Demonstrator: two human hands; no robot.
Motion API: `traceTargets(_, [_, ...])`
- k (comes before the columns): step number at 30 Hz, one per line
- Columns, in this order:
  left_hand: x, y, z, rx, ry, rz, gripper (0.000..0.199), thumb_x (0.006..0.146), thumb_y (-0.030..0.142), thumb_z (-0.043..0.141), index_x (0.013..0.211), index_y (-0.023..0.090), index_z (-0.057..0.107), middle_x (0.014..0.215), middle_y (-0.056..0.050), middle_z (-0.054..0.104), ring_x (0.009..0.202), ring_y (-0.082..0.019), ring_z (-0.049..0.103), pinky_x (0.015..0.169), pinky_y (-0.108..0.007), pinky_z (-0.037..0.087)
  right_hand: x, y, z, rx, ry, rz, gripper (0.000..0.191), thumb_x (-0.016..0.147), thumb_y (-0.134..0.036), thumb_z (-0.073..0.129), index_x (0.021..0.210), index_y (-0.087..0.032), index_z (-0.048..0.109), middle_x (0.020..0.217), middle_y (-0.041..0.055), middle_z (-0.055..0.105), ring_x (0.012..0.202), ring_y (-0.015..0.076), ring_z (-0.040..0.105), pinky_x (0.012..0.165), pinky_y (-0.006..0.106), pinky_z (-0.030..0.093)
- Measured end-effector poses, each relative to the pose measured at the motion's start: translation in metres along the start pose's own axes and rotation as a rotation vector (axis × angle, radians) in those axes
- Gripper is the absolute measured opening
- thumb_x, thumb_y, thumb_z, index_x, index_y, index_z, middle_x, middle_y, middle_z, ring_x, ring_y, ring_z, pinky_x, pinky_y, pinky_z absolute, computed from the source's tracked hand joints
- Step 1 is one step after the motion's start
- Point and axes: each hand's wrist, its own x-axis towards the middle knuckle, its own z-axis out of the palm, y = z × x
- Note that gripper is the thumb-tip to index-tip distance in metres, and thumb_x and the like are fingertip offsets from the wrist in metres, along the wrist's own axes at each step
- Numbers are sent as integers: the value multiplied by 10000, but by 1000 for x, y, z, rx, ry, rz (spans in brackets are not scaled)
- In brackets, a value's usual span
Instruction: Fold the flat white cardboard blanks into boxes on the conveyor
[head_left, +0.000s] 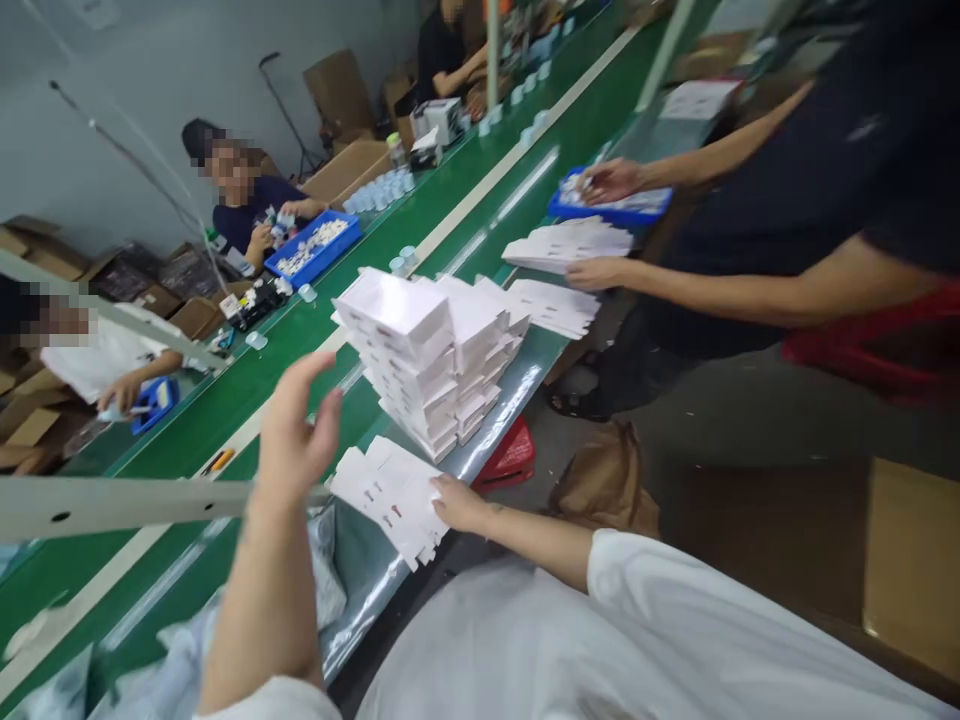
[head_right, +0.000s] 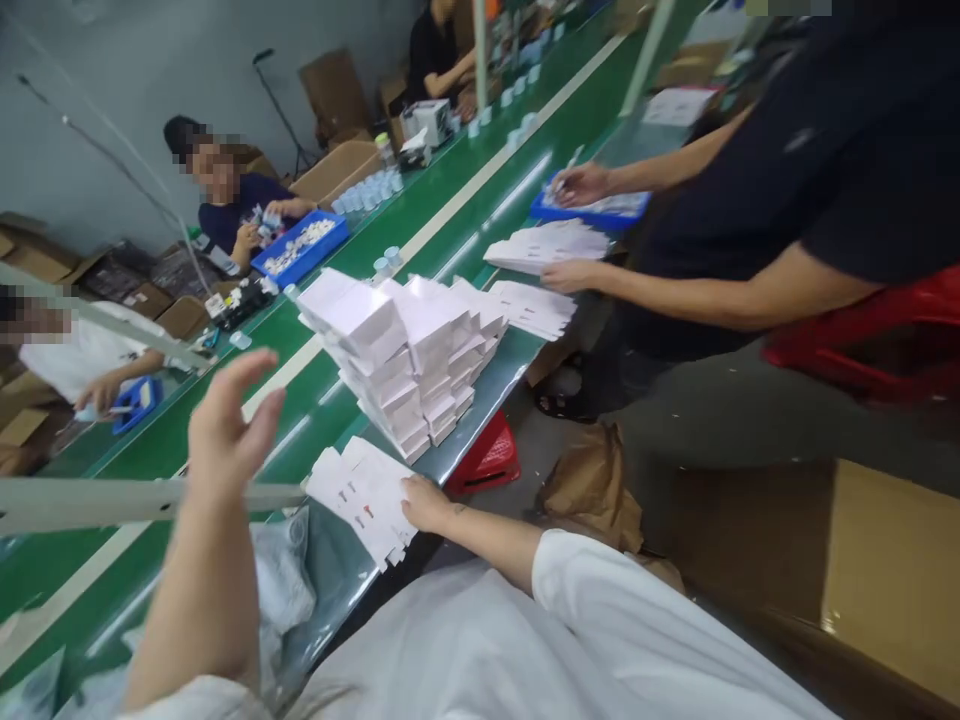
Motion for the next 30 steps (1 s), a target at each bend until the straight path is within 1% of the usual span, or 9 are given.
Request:
traceTargets(2, [-83,-20,26,-63,115,-351,300,920,325,534,1176,217,649,1154,-120,705,1176,-286,647,1089,-509,453,3,1,7,-48,-49,110,346,859,-112,607,1204,-95,601,1215,195,638,1192,334,601,1067,475,471])
traceTargets(6, [-228,-40,102,-64,-595,-797,808,563,282,852,1314,163,581,1493,-277,502,1446,-491,385,1159,-654,285,10,-7,17,-122,-69,258,432,918,-179,599,1328,-58,539,1380,253,520,1336,367,495,1113,465,417])
traceTargets(12, [-291,-36,148,-34,-660,-800,1040,617,184,797,1543,151,326,1658,-300,195,1562,-452,118,1218,-660,60,19,-16,31,-58,-119,388,295,952,-301,655,1192,-131,629,1222,127,649,1145,260,629,1014,468,506])
traceTargets(15, [-287,-37,134,-7,-638,-757,1128,582,217,843,1558,169,281,1645,-286,253,1545,-463,189,1186,-738,66,22,-24,32,77,-166,393,220,932,-316,672,1064,-142,644,1026,67,703,945,217,694,855,394,584])
traceTargets(19, [-277,-39,86,14,-495,-552,558,818,136,599,1370,205,554,1449,-189,587,1368,-336,543,1158,-556,391,21,-50,17,264,-164,276,367,933,-383,642,1214,-160,565,987,80,713,852,220,720,731,360,610])
traceTargets(22, [-261,-37,34,21,-238,-460,364,894,127,479,1194,206,670,1213,-144,732,1135,-286,694,1013,-476,531,12,-82,-13,308,-50,76,822,803,-508,771,1458,-212,370,1349,161,588,1180,275,639,933,461,577])
traceTargets(25, [-234,-31,-18,-85,-1,-387,247,938,241,530,1109,224,709,1047,-85,773,949,-244,735,864,-391,585,-1,-121,-47,112,59,-410,1138,571,-515,921,1509,-215,352,1554,185,397,1455,362,376,1177,564,356])
traceTargets(27, [-215,-28,-44,-184,2,-402,220,941,301,567,1097,228,704,989,-60,773,873,-217,734,789,-335,584,-9,-146,-65,-46,111,-620,892,693,-453,850,1454,-197,459,1476,174,509,1383,363,462,1161,562,361])
traceTargets(30, [-198,-24,-62,-119,99,-380,204,920,329,612,1072,215,685,955,-61,756,844,-216,717,788,-340,568,-17,-172,-78,-80,101,-574,334,853,-284,661,1176,-197,659,1081,79,727,959,237,677,886,385,529])
